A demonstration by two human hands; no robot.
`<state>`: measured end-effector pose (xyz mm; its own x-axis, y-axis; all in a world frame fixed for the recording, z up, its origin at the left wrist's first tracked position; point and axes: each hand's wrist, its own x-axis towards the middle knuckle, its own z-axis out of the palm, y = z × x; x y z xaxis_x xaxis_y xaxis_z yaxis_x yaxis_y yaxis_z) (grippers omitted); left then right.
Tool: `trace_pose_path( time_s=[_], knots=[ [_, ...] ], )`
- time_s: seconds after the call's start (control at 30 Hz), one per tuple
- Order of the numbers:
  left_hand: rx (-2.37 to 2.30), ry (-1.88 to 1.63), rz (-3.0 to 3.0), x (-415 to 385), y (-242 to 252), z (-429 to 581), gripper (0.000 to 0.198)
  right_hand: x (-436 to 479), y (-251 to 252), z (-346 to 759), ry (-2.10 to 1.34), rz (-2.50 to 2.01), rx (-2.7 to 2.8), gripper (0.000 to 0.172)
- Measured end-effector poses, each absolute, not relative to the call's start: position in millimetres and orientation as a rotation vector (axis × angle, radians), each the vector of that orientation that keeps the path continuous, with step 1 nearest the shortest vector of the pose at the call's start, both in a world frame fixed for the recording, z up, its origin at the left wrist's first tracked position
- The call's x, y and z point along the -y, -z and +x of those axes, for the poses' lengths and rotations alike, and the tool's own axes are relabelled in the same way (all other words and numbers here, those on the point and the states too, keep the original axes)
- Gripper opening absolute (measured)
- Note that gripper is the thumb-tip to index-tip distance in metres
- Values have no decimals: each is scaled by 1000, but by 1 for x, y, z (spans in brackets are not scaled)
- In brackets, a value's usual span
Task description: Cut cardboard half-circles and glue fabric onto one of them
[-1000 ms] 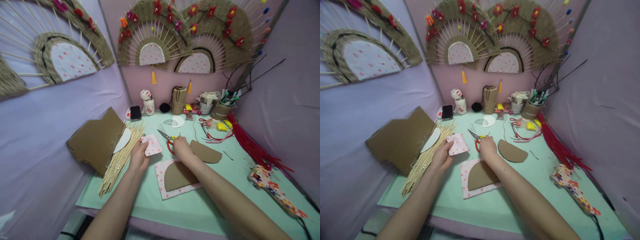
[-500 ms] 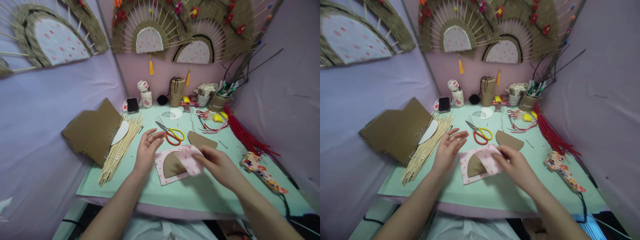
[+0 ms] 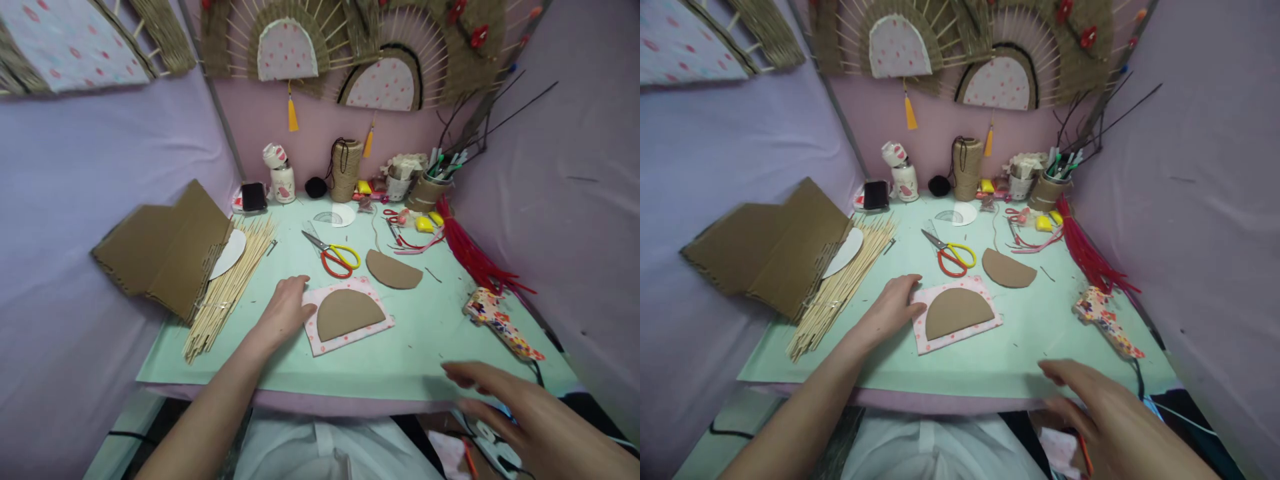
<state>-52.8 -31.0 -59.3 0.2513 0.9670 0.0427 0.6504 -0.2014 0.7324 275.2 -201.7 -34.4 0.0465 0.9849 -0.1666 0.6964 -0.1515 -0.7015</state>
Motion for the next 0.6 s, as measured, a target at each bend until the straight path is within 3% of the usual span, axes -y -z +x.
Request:
trace_pose_path(
  time_s=[0.3,0.43,0.6],
  knots=[
    [-1539,-317,2067,19,51,-43,14,63,37,181,-758,-1777,2149,26],
    [-1454,-297,2114,19,52,-48,8,48,48,175,-700,-1821,2251,41],
    [-1376,-390,1996,24,52,-52,6,49,50,180,-781,-1803,2154,33]
  ],
)
